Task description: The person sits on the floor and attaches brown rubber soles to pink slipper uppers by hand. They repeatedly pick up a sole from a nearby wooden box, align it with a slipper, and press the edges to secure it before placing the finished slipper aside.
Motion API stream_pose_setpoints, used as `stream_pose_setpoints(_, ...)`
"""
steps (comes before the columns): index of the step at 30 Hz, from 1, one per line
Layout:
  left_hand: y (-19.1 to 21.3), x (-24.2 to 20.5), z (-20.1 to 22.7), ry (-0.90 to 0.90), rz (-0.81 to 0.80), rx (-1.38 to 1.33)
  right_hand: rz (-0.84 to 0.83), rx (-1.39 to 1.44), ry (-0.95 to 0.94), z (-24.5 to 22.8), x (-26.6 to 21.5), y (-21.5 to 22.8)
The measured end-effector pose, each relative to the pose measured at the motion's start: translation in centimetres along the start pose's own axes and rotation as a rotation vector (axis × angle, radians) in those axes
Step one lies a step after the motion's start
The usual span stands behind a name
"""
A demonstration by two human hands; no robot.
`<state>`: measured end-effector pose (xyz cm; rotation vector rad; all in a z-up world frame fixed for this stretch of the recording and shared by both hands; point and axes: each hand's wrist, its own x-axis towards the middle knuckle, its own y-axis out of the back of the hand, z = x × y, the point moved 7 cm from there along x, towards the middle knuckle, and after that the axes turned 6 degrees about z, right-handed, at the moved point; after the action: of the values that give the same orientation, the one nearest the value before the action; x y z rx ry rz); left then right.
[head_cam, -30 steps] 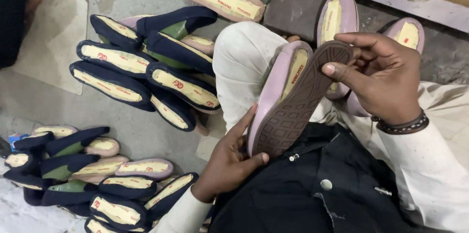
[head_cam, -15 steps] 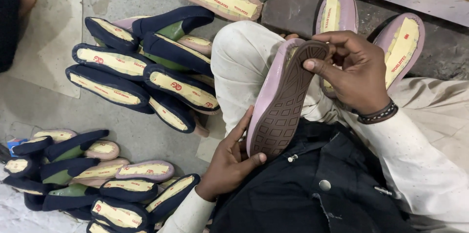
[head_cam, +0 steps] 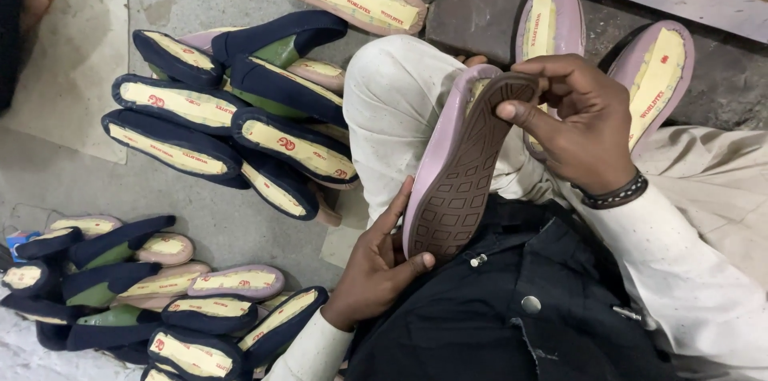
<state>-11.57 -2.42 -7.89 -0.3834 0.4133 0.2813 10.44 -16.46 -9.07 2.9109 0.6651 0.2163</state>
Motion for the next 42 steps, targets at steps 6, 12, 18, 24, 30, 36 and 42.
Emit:
stream_pose_setpoints(6, 0.1, 0.0, 0.2, -0.016, 0.004, 0.096, -0.004, 0.034, 0.002, 0.8, 0.1, -0.6)
stream_pose_setpoints(12, 0.3, 0.0, -0.3, -0.025, 0.009, 0.036, -0.008, 0.02, -0.015, 1.2, 0.3, -1.5)
stream_pose_setpoints(18, 0.4, 0.1, -0.1, -0.027, 0.003, 0.066, -0.008, -0.02, -0.042, 0.4, 0.4, -1.1)
stream_pose_setpoints(24, 0.8, 0.2, -0.8, -0.024, 0.01, 0.034, -0.026, -0.036, -0.006, -0.5, 0.8, -1.3)
stream_pose_setpoints(30, 0.9, 0.2, -1.0, -0.016, 0.014, 0.05, -0.047, -0.095, 0.006, 0.6, 1.1, -1.8)
stream_pose_setpoints(36, 1.0, 0.3, -1.3, -0.012, 0.001, 0.003, -0.065, -0.173, -0.086, 0.8, 1.4, -2.0)
stream_pose_setpoints(42, 1.5, 0.5, -2.3, -0.037, -0.029, -0.05, -0.116, -0.21, -0.139, 1.5, 1.6, -2.4)
